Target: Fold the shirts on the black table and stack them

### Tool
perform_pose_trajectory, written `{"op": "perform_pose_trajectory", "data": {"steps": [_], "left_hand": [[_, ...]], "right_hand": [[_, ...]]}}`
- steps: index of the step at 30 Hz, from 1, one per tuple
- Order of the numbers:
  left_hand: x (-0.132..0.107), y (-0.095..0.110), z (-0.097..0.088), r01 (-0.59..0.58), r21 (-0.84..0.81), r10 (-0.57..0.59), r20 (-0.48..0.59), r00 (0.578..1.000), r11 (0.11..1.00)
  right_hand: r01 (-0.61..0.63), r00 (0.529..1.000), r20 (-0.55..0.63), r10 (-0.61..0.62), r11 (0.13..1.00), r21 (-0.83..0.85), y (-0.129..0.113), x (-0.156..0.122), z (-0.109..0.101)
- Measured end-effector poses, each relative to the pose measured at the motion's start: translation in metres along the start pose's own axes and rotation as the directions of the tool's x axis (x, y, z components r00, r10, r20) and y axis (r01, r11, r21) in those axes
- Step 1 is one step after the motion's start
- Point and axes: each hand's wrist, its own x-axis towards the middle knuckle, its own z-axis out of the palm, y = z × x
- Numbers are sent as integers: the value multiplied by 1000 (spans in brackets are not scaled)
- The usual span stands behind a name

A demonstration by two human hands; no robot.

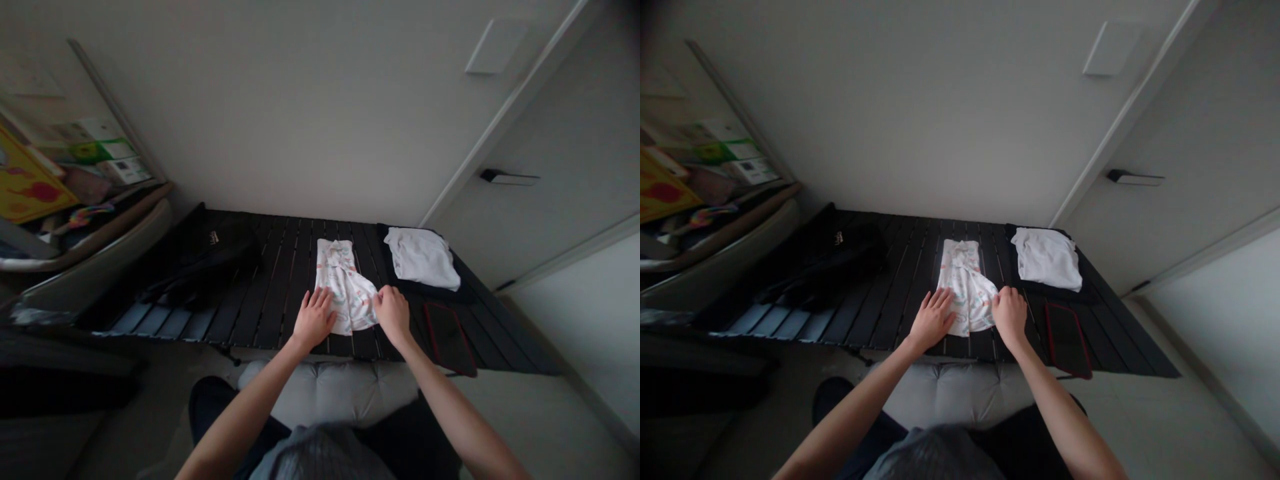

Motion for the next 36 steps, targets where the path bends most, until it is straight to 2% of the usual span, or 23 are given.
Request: {"op": "perform_pose_trajectory", "data": {"steps": [2,4,7,9,12,16,18,21,23,25,27,29,31,33,34,36], "left_hand": [[0,1,0,1,-5,-1,-4,1000,1000],[1,1,0,3,-11,-3,-6,1000,1000],[2,2,-3,10,-34,-9,3,1000,999],[1,1,-8,20,-68,-20,14,1000,997],[-7,-4,-18,26,-130,-22,32,999,991],[-30,-16,-36,-71,-171,91,115,989,983],[-41,-23,-44,-119,-168,147,167,975,979],[-55,-31,-53,-155,-155,188,223,957,976],[-63,-33,-58,-192,-160,227,245,943,968],[-71,-32,-61,-220,-175,260,250,933,960],[-78,-28,-66,-218,-196,261,233,937,956],[-83,-23,-73,-207,-240,258,206,944,949],[-84,-19,-82,-199,-324,271,194,943,925],[-75,-18,-91,-153,-432,251,178,952,889],[-67,-20,-94,-111,-486,213,160,964,867],[-40,-27,-97,-10,-581,74,87,993,814]], "right_hand": [[58,998,-37,-58,998,14,-11,-7,-8],[201,979,-27,-200,976,83,-25,-17,-13],[465,877,3,-481,849,250,-44,-39,-14],[535,815,27,-579,770,347,-51,-53,-12],[534,794,28,-607,718,446,-46,-65,-15],[544,791,28,-611,724,425,-13,-56,-23],[568,752,115,-649,726,387,5,-51,-26],[609,659,244,-712,695,383,22,-54,-28],[634,625,257,-737,672,384,23,-63,-30],[665,621,227,-750,658,353,18,-75,-31],[702,611,196,-767,639,315,11,-84,-34],[714,576,204,-792,608,348,5,-88,-40],[668,526,242,-815,572,475,3,-83,-51],[564,500,277,-821,551,615,1,-67,-65],[509,505,283,-815,546,666,-1,-55,-72],[431,575,254,-778,552,714,-7,-25,-81]]}}
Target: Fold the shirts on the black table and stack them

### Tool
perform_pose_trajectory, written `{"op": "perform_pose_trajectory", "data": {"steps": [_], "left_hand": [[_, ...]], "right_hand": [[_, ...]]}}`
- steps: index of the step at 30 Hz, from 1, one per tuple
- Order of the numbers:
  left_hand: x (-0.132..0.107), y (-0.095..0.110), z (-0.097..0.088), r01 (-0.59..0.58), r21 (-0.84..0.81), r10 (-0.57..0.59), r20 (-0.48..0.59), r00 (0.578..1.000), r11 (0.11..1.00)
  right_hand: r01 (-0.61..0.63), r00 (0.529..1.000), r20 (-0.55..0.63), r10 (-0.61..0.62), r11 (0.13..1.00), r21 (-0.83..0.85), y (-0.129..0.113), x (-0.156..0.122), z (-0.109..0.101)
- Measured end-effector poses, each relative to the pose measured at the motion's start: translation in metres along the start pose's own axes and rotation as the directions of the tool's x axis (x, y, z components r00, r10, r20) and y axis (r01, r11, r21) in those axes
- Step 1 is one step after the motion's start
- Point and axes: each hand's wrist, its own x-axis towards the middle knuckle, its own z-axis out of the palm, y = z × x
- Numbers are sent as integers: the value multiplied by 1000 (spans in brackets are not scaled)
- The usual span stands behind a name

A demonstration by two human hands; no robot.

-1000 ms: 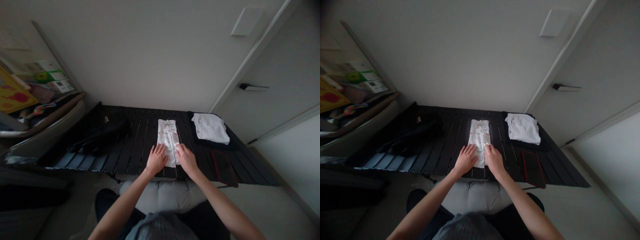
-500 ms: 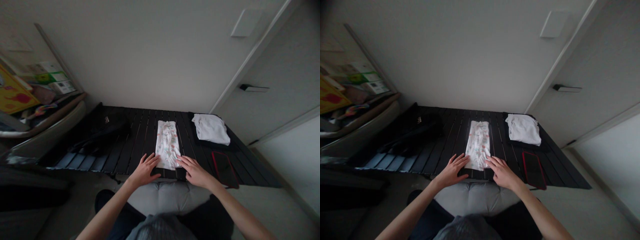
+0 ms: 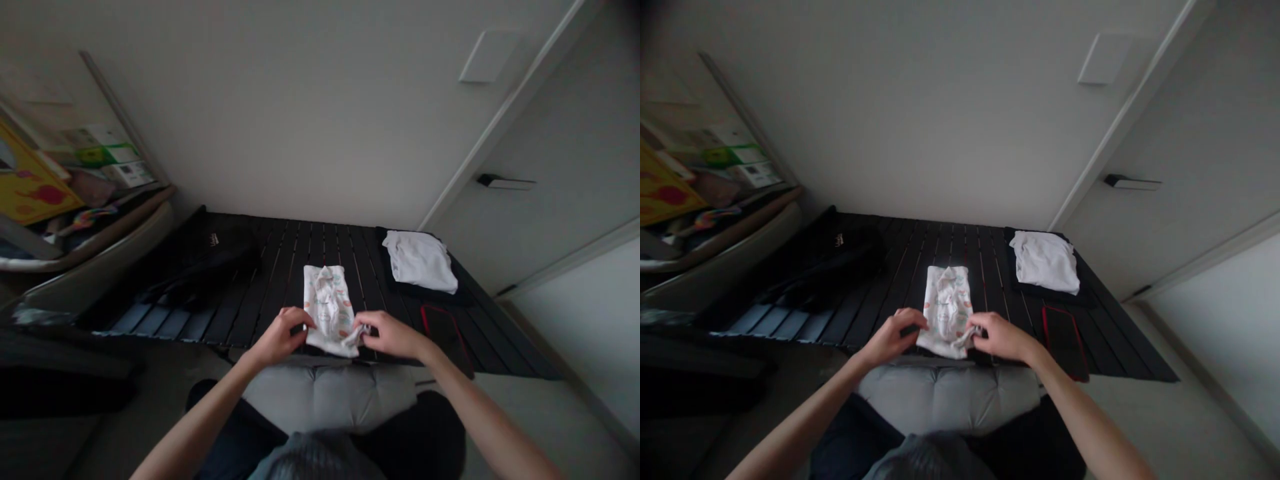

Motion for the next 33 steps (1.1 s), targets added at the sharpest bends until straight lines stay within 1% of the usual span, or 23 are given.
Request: {"op": "perform_pose_trajectory", "data": {"steps": [1,2,3,4,5,6,7,8,9,10,11,12,13,15,17,19,22,24,26,28,30,31,33], "left_hand": [[17,-5,-4,38,-57,-43,-91,995,998],[35,-11,-7,73,-96,-92,-202,975,993],[53,-18,-9,105,-115,-135,-291,947,988],[70,-26,-9,133,-125,-170,-353,920,983],[83,-33,-7,163,-121,-198,-393,898,979],[94,-41,-3,219,-84,-233,-437,869,972],[100,-48,3,294,-21,-270,-465,843,956],[102,-55,11,365,57,-296,-476,828,929],[100,-61,19,410,148,-302,-467,831,900],[96,-66,28,419,244,-289,-432,854,875],[91,-71,37,389,342,-248,-388,888,855],[86,-75,45,357,422,-212,-354,911,833],[82,-79,51,339,479,-187,-337,923,810],[76,-84,57,323,543,-155,-333,930,775],[75,-87,58,319,565,-136,-341,930,761],[76,-88,57,313,573,-125,-343,931,757],[77,-90,56,308,582,-118,-342,932,752],[77,-90,55,305,588,-120,-333,935,749],[77,-91,55,308,579,-131,-327,936,755],[77,-91,53,323,545,-145,-344,928,774],[77,-91,51,345,494,-159,-380,911,798],[77,-92,49,352,473,-164,-394,904,808],[77,-92,48,353,455,-162,-406,899,817]], "right_hand": [[-20,993,-116,21,1000,9,4,13,-11],[-45,961,-272,44,999,0,9,27,-20],[-80,907,-417,66,997,-16,16,42,-26],[-121,841,-534,85,992,-33,23,57,-28],[-177,777,-621,103,982,-59,31,70,-27],[-258,725,-676,131,962,-90,39,81,-21],[-349,708,-683,179,930,-119,46,90,-11],[-440,702,-667,249,888,-131,52,97,2],[-522,692,-643,327,842,-134,58,101,17],[-585,676,-628,384,799,-140,63,103,32],[-609,672,-626,394,775,-166,67,103,48],[-602,684,-634,360,769,-213,71,103,62],[-588,693,-649,316,768,-254,75,102,74],[-551,706,-664,247,780,-297,80,99,89],[-526,712,-669,214,793,-307,83,97,92],[-504,731,-653,198,802,-321,84,97,89],[-442,796,-578,180,825,-352,83,97,82],[-388,833,-527,171,859,-335,83,98,80],[-326,850,-505,148,901,-285,83,99,80],[-254,847,-522,101,939,-230,85,100,76],[-194,823,-566,49,960,-200,85,101,64],[-178,808,-588,27,963,-200,85,102,52],[-194,779,-627,6,953,-231,85,100,20]]}}
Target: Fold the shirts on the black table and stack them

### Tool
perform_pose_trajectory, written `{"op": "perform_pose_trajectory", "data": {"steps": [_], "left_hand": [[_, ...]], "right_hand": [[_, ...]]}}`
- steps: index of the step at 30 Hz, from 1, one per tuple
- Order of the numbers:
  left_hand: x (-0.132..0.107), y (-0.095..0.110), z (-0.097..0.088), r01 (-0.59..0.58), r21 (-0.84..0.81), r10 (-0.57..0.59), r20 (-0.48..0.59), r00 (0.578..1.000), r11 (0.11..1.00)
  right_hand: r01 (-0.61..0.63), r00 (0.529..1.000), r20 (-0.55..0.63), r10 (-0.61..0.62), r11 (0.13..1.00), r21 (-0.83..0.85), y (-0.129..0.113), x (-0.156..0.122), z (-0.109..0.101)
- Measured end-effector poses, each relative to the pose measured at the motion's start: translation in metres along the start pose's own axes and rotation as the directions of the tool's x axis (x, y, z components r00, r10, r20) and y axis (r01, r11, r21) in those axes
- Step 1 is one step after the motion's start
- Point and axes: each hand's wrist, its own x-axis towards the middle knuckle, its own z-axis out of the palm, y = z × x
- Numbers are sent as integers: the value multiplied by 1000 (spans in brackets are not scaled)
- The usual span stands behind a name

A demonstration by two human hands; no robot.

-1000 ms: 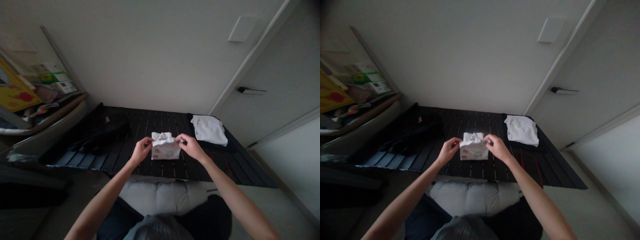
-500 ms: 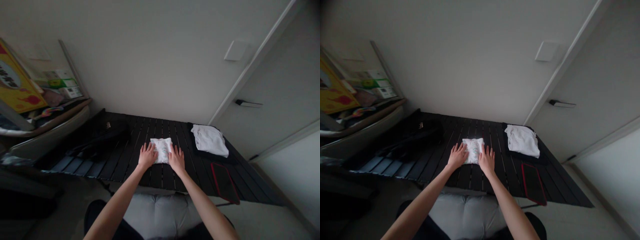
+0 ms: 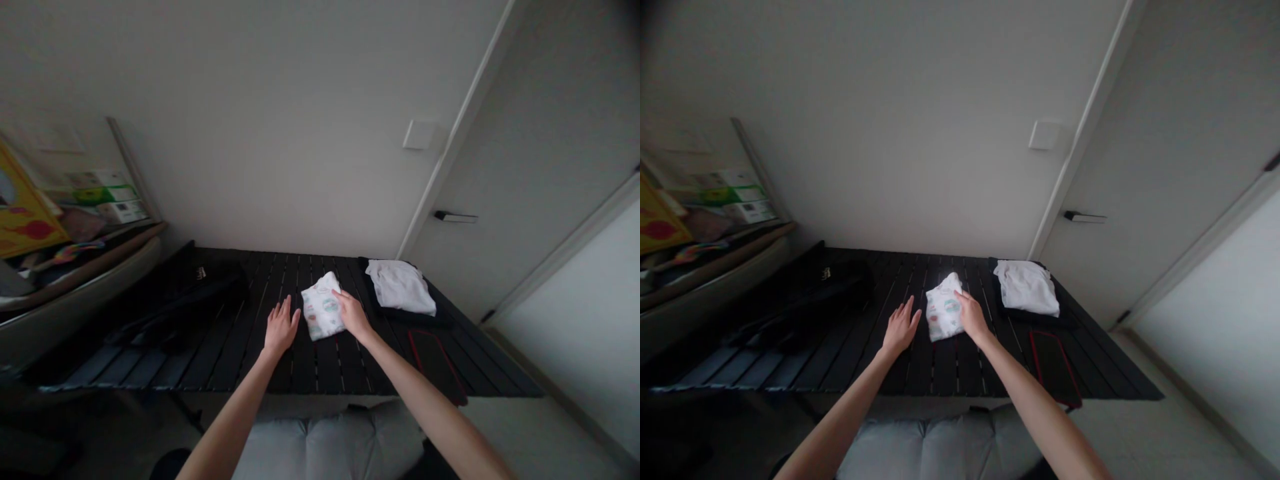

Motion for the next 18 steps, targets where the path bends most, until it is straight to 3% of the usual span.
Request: {"op": "perform_pose_trajectory", "data": {"steps": [4,7,9,10,12,16,18], "left_hand": [[-1,1,1,-11,27,11,-12,1000,1000],[-2,3,2,5,65,-5,2,1000,998],[-3,4,4,7,83,-8,5,1000,997],[-4,4,4,5,85,-5,3,1000,996],[-5,4,5,3,75,-3,-7,1000,997],[-6,1,8,11,21,-11,-32,999,1000],[-7,1,7,23,-12,-24,-72,997,1000]], "right_hand": [[-103,993,-84,84,957,-270,33,40,-78],[-252,968,-131,216,830,-497,71,48,-128],[-401,916,-255,309,710,-579,93,41,-140],[-434,901,-290,323,653,-620,101,35,-139],[-391,920,-271,283,616,-684,108,20,-121],[-184,983,-123,137,711,-679,90,-11,-51],[-127,991,-111,72,745,-655,77,-25,-16]]}}
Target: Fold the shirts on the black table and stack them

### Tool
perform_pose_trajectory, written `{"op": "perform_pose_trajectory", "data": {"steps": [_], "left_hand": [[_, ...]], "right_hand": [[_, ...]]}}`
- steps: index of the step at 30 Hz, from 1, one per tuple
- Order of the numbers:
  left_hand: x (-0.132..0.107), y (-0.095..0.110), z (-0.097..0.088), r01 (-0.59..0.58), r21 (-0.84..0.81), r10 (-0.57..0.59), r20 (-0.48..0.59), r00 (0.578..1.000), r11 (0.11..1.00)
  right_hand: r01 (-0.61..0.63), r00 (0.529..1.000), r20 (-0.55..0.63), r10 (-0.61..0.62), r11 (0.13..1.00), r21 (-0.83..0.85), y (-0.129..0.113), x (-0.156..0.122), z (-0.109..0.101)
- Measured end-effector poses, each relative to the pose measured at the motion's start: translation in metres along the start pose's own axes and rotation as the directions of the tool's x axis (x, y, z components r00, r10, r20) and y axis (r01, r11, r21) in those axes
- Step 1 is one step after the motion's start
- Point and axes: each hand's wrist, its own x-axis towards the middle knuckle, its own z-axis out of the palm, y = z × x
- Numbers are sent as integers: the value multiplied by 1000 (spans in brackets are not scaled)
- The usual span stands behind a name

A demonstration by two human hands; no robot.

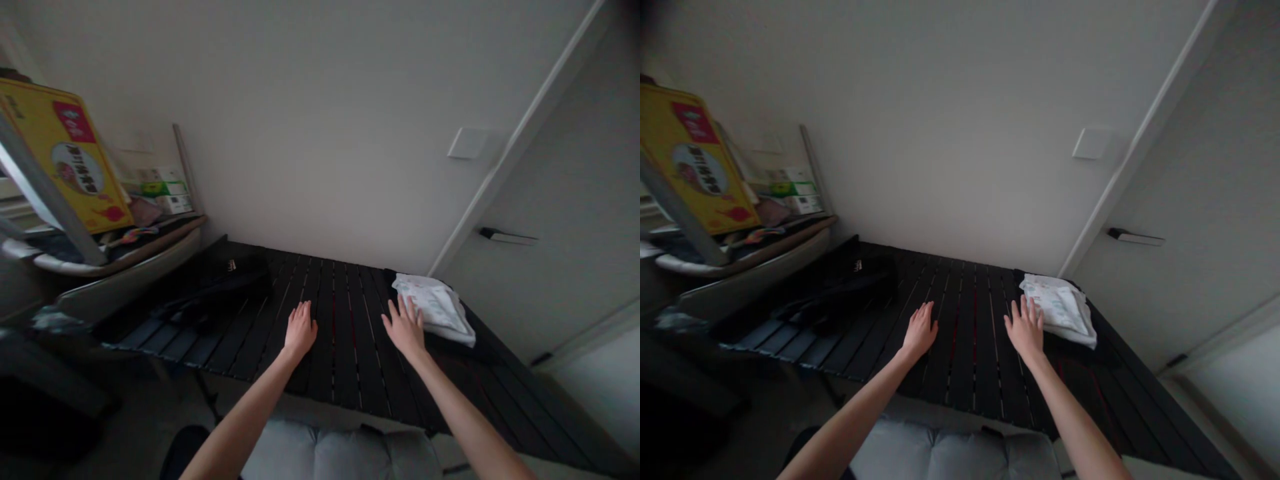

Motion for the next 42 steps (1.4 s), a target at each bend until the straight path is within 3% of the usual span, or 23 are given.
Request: {"op": "perform_pose_trajectory", "data": {"steps": [3,8,10,13,15,19,22,26,30,32,36,38,40,42], "left_hand": [[-1,-1,-9,19,-27,-22,-126,992,999],[18,-24,-57,172,27,-147,-401,904,985],[39,-49,-87,254,54,-204,-446,871,966],[69,-101,-130,400,99,-326,-419,847,911],[80,-138,-148,472,178,-373,-405,835,863],[69,-189,-147,531,295,-497,-188,847,794],[48,-198,-132,489,305,-422,-261,868,817],[30,-173,-124,354,262,-215,-441,871,898],[31,-108,-131,81,141,-6,-463,886,987],[36,-69,-130,-124,2,117,-329,937,992],[37,-8,-104,-152,-355,113,-128,985,922],[29,6,-85,-136,-445,165,28,986,885],[15,11,-66,-146,-464,246,162,956,874],[1,9,-53,-197,-418,308,217,926,887]], "right_hand": [[44,998,47,-48,996,83,-25,-19,21],[23,976,207,-71,974,225,-18,-22,47],[17,976,207,-68,972,236,-15,-20,51],[8,980,192,-57,969,246,-16,-19,50],[5,982,180,-52,968,250,-18,-20,48],[22,985,161,-65,967,254,-19,-20,47],[25,988,139,-64,964,264,-17,-21,47],[33,992,107,-65,960,277,-17,-21,48],[45,996,58,-64,957,285,-18,-19,46],[43,999,12,-49,951,307,-19,-18,40],[27,996,-91,9,922,387,-21,-21,22],[36,993,-117,17,899,437,-22,-23,11],[68,990,-139,0,874,482,-23,-25,2],[115,986,-163,-34,850,514,-26,-26,-6]]}}
